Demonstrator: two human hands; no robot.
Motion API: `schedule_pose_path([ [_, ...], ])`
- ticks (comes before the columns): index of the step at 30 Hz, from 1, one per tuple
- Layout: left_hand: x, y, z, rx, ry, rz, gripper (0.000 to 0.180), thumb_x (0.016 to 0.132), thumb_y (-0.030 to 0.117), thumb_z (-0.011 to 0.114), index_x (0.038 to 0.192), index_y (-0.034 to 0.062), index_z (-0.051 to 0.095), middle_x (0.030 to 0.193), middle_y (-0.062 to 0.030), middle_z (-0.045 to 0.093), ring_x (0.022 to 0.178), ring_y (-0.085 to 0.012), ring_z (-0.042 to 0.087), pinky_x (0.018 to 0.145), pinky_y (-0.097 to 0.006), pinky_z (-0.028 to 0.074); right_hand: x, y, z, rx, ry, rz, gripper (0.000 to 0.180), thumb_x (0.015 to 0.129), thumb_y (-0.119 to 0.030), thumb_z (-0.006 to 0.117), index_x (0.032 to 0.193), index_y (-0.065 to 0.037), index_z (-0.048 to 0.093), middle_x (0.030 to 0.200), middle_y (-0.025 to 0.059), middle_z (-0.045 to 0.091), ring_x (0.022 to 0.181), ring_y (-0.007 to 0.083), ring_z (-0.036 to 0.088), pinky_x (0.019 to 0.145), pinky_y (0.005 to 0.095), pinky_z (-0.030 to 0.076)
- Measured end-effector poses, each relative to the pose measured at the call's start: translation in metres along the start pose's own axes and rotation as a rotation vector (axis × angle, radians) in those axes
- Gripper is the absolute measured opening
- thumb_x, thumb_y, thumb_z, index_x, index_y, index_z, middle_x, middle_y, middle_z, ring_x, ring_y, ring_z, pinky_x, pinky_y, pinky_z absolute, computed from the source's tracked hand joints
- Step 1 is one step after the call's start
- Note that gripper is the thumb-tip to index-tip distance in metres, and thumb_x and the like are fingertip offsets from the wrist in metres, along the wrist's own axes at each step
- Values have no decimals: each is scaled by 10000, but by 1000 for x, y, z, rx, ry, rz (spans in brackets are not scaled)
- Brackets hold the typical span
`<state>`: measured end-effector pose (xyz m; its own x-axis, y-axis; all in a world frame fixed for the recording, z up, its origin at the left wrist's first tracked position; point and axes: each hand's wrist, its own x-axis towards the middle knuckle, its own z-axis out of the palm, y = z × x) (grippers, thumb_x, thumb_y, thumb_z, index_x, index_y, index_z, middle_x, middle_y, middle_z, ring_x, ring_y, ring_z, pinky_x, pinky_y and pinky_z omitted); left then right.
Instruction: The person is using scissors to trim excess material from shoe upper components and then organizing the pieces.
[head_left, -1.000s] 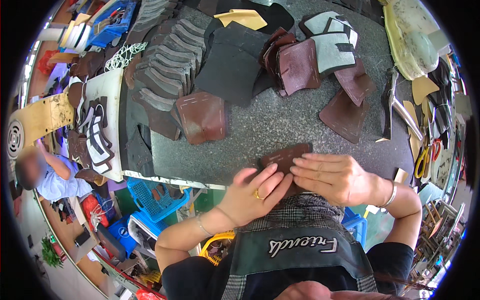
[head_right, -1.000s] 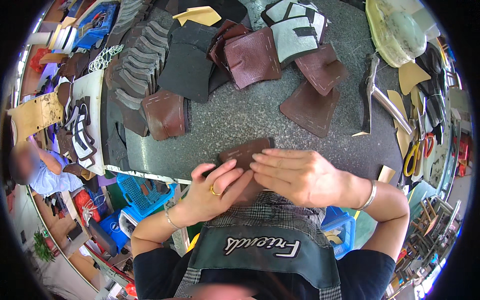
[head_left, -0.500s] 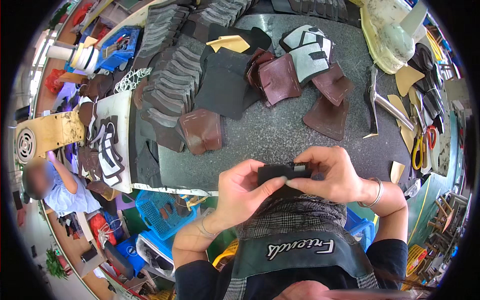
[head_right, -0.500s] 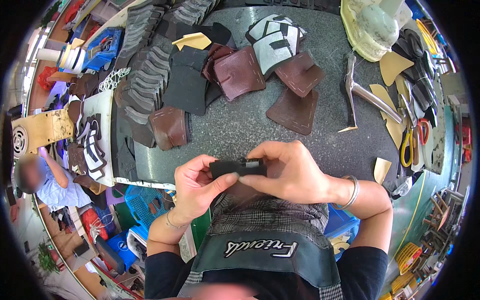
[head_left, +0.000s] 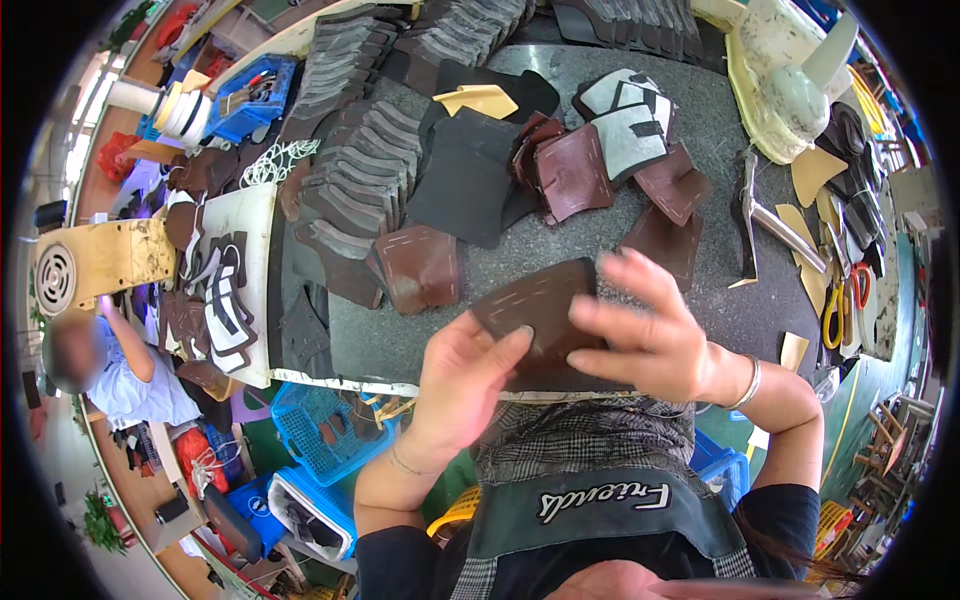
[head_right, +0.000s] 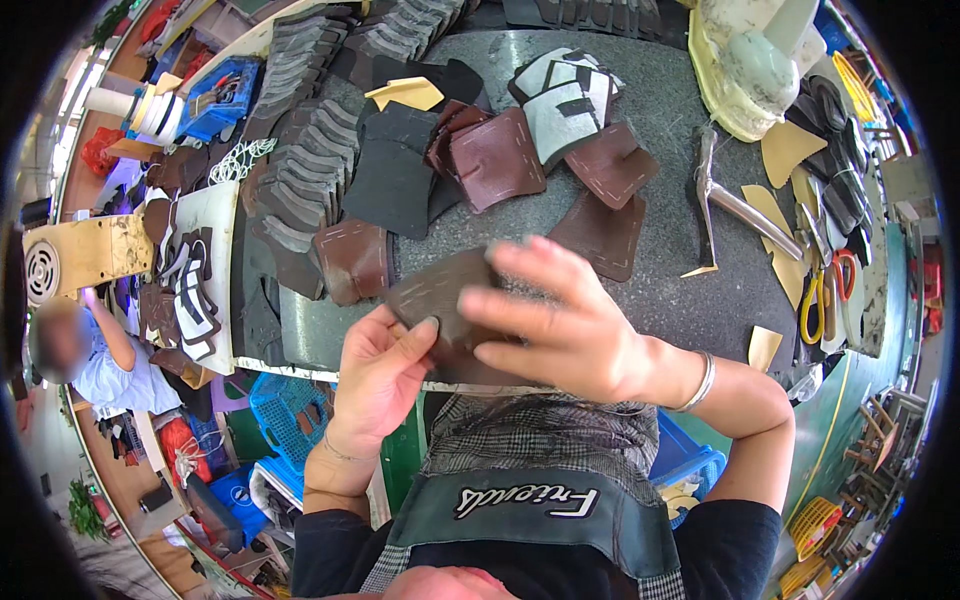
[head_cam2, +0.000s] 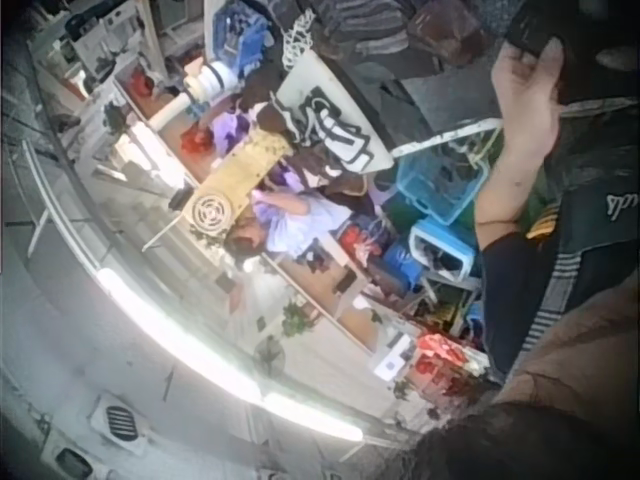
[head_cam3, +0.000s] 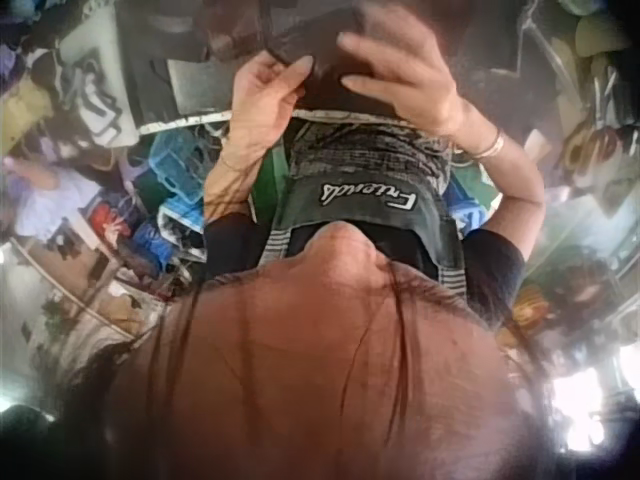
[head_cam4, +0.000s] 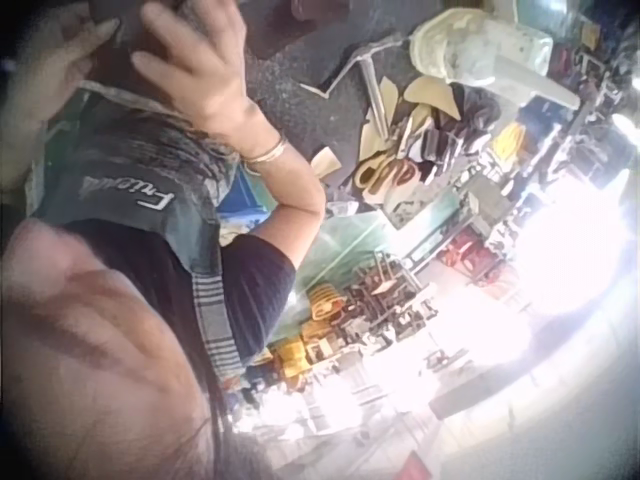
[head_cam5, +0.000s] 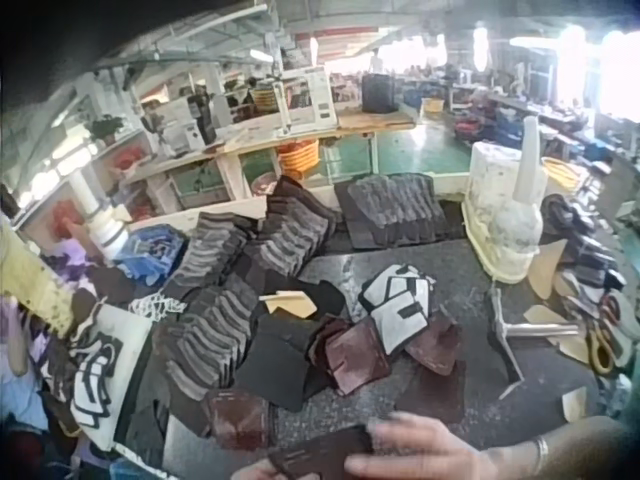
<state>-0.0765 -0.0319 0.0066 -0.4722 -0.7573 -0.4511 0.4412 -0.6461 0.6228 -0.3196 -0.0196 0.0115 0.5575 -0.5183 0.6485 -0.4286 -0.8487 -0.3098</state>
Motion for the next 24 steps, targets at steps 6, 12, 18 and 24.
schedule_pose_path([
  [6, 0, -4, 0, 128, 65, 255, 278, 885, -23, 677, 1160, 4, 651, 1058, -90, 712, 960, -159, 674, 907, -311, 522, 16, 2, 19, 1129, -51, 1099, 216, 868, -20, 728, 1076, 11, 676, 994, 21, 685, 977, 75, 619, 823, 240, 518],
  [12, -12, 14, -30, 98, 20, 277, 322, 820, -81, 699, 1134, -36, 647, 1075, -115, 700, 940, -173, 671, 885, -325, 536, 41, 10, 21, 1447, -222, 1105, 235, 823, -49, 780, 1025, 14, 680, 906, 14, 710, 835, 74, 648, 741, 246, 527],
  [18, 12, 60, -41, 1371, 522, 1008, 501, 768, 44, 796, 1228, -9, 608, 1157, -124, 646, 1065, -264, 624, 951, -361, 478, 58, 60, 12, -560, -113, 306, 643, 672, -73, 805, 1263, -18, 557, 1282, 168, 585, 1158, 364, 570, 967, 437, 481],
  [24, 73, 44, -3, 1739, 238, 1003, 523, 743, 107, 807, 1226, 23, 626, 1215, -192, 636, 1060, -362, 639, 935, -399, 497, 33, 82, 16, -353, -196, 344, 522, 719, -54, 675, 1217, 55, 563, 1198, 202, 645, 1144, 350, 617, 1001, 425, 490],
])
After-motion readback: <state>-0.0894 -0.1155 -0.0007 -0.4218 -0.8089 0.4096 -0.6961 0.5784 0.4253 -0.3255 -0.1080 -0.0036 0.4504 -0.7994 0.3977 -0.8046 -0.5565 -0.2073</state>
